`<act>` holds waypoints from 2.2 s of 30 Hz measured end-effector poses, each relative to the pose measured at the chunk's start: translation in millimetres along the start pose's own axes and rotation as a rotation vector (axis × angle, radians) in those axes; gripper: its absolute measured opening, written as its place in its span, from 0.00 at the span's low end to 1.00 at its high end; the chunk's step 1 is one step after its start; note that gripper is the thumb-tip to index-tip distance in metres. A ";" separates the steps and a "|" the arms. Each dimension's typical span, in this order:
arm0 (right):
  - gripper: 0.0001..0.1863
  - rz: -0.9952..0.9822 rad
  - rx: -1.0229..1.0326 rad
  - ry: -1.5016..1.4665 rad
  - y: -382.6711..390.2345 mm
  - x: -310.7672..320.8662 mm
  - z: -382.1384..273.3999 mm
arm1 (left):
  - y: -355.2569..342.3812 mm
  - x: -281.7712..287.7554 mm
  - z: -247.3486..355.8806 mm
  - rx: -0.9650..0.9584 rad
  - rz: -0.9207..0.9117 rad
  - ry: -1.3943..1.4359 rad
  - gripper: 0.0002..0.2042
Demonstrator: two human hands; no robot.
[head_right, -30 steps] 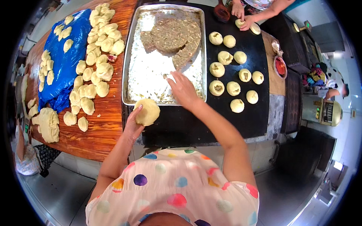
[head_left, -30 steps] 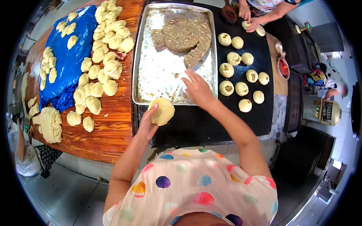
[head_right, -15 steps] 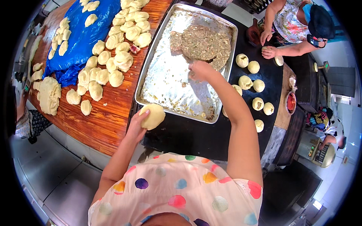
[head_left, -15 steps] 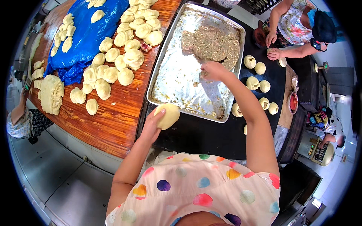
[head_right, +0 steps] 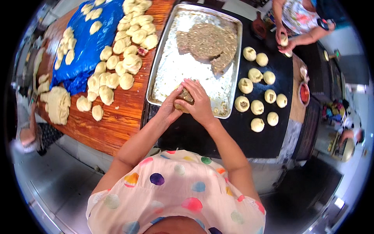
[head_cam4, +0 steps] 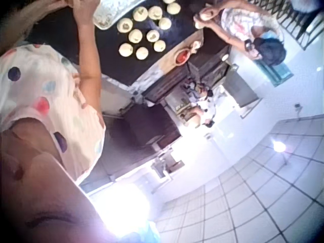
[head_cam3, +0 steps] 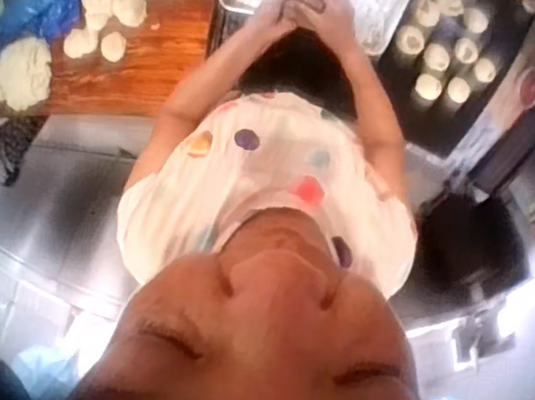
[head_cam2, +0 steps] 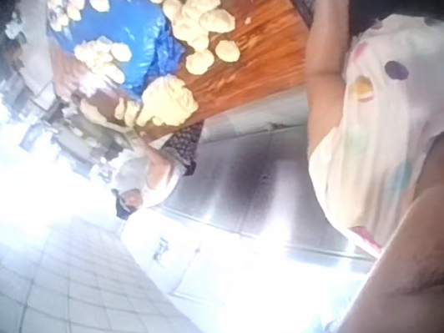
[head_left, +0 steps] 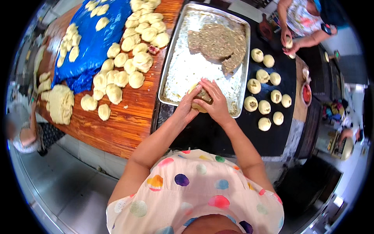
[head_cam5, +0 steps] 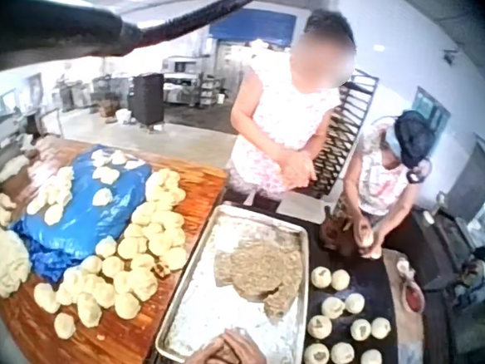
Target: The person flattens dough balls, scoops a grainy filling from a metal tray, and encloses the filling within the dough to form round pastries. The finished pastries are placed on a black mat. Other people are visible working at the same table.
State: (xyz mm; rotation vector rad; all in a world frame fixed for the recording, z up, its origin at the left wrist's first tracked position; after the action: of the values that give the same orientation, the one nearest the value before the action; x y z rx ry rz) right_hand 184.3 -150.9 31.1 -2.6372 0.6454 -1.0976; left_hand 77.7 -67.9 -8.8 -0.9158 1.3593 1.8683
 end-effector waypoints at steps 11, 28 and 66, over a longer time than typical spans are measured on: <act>0.32 0.841 -0.657 -1.377 28.2 27.5 -18.0 | -5.1 -65.6 -42.5 0.047 -0.206 -0.114 0.26; 0.13 0.976 -0.542 -0.848 51.6 64.5 3.4 | -19.2 -112.4 -91.6 0.020 0.014 -0.273 0.17; 0.15 0.924 -0.695 -1.423 -13.1 36.3 25.5 | -29.5 -89.5 -2.1 0.078 0.068 -0.461 0.41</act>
State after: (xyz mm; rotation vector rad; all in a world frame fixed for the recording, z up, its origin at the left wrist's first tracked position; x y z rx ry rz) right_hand 229.4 -155.8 40.4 -2.1504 1.6097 1.2969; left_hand 151.3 -71.0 49.9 -0.3677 1.1754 1.9098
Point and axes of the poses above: each hand's wrist, its own y-axis away from the middle knuckle, its own x-axis out of the back of the hand, z = x × y, the point moved 1 cm from there along -y, towards the middle knuckle, and after that the axes turned 5 degrees about x, right-handed, at the moved point
